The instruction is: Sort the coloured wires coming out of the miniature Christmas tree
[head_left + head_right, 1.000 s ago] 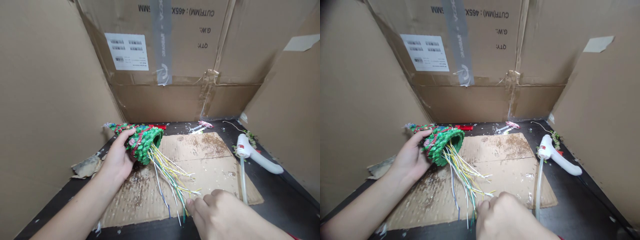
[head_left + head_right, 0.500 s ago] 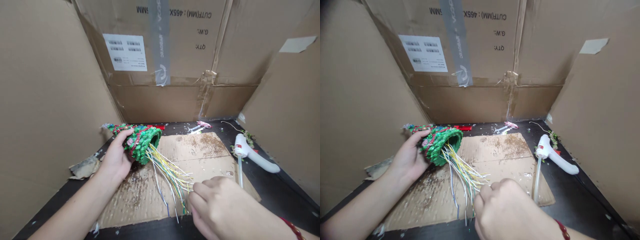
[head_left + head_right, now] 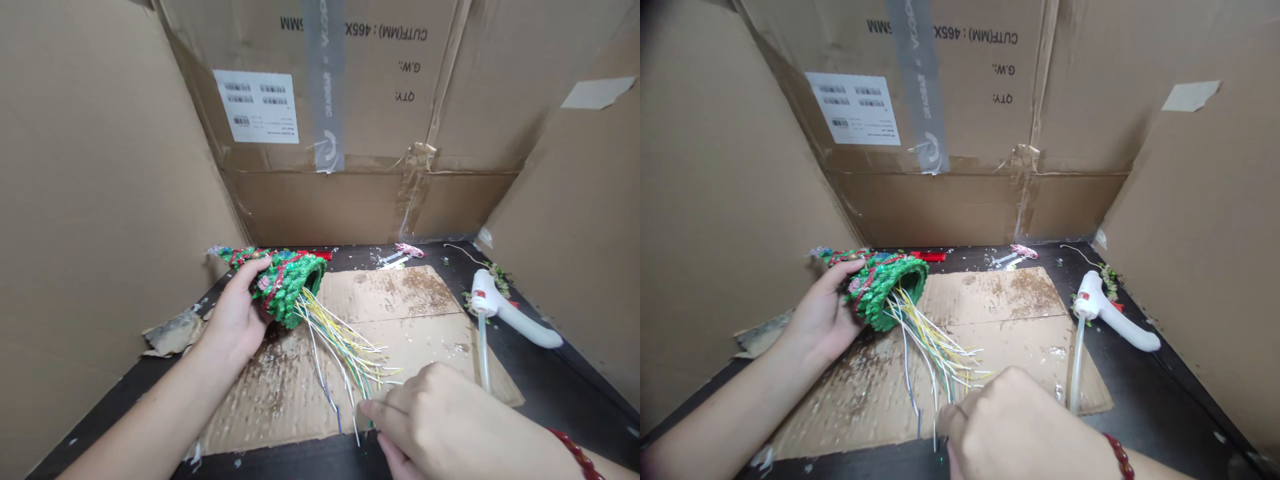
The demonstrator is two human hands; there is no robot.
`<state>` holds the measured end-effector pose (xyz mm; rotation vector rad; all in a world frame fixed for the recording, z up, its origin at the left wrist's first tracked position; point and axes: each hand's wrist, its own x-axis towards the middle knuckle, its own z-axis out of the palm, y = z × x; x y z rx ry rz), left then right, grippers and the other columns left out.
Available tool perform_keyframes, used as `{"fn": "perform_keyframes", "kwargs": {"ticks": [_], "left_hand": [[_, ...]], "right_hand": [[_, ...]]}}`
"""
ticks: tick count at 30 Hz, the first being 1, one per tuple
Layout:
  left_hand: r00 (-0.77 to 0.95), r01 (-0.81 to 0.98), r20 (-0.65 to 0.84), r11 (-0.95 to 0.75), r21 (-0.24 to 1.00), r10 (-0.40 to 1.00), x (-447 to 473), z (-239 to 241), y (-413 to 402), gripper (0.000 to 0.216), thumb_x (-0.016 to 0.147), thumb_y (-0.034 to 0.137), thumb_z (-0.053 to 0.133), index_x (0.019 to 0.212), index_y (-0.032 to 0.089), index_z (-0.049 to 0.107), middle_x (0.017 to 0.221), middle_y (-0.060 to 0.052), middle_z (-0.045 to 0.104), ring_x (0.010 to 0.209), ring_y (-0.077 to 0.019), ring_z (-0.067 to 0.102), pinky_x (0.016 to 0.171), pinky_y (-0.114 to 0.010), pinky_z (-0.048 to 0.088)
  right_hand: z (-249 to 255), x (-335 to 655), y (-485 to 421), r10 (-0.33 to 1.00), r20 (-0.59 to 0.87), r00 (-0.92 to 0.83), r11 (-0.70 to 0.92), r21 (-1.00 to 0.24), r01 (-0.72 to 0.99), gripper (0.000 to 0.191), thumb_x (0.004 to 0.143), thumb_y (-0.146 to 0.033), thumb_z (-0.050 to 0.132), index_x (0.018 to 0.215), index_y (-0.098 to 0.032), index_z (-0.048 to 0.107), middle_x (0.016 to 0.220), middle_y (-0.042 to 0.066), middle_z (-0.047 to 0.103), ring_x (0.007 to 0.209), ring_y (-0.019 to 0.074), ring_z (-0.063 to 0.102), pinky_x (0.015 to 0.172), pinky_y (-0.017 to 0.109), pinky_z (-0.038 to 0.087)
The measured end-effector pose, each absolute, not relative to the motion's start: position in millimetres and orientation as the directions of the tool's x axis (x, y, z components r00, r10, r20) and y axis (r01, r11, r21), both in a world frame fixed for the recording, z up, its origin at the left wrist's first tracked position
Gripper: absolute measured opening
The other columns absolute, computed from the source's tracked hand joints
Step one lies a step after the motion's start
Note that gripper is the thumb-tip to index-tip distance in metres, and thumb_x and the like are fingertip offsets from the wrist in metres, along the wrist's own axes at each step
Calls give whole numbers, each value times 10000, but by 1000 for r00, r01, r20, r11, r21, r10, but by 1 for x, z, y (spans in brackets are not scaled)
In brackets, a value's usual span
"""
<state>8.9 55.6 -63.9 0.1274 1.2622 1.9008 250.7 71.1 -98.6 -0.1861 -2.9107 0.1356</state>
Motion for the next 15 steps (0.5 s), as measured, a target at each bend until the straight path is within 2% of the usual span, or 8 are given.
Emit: {"fn": "perform_keyframes", "kwargs": {"ticks": [7, 11, 15], "left_hand": [[-645, -581, -339, -152, 799, 685, 9, -64, 55, 137, 779, 131, 590, 913, 122, 619, 900, -44, 591, 658, -79, 559, 694, -164, 492], [-651, -578, -339, -154, 801, 679, 8, -65, 56, 114, 785, 145, 598, 896, 121, 617, 889, -39, 593, 655, -73, 555, 678, -147, 484], [-656, -574, -333, -160, 803, 677, 8, -66, 56, 108, 783, 140, 596, 888, 129, 618, 889, -31, 593, 650, -67, 552, 672, -134, 478]], "right_hand": [[-100, 254, 72, 144, 178, -973, 989, -68, 134, 88, 746, -137, 480, 798, -207, 496, 555, -52, 522, 402, 135, 367, 442, 318, 117], [-102, 260, 71, 60, 126, -990, 998, 13, 62, 23, 811, -196, 504, 830, -202, 494, 544, -57, 509, 375, 131, 359, 408, 325, 105], [-100, 260, 67, -21, 156, -987, 994, 113, -3, 61, 779, -221, 546, 782, -186, 496, 464, -62, 413, 320, 116, 269, 358, 309, 67]]}}
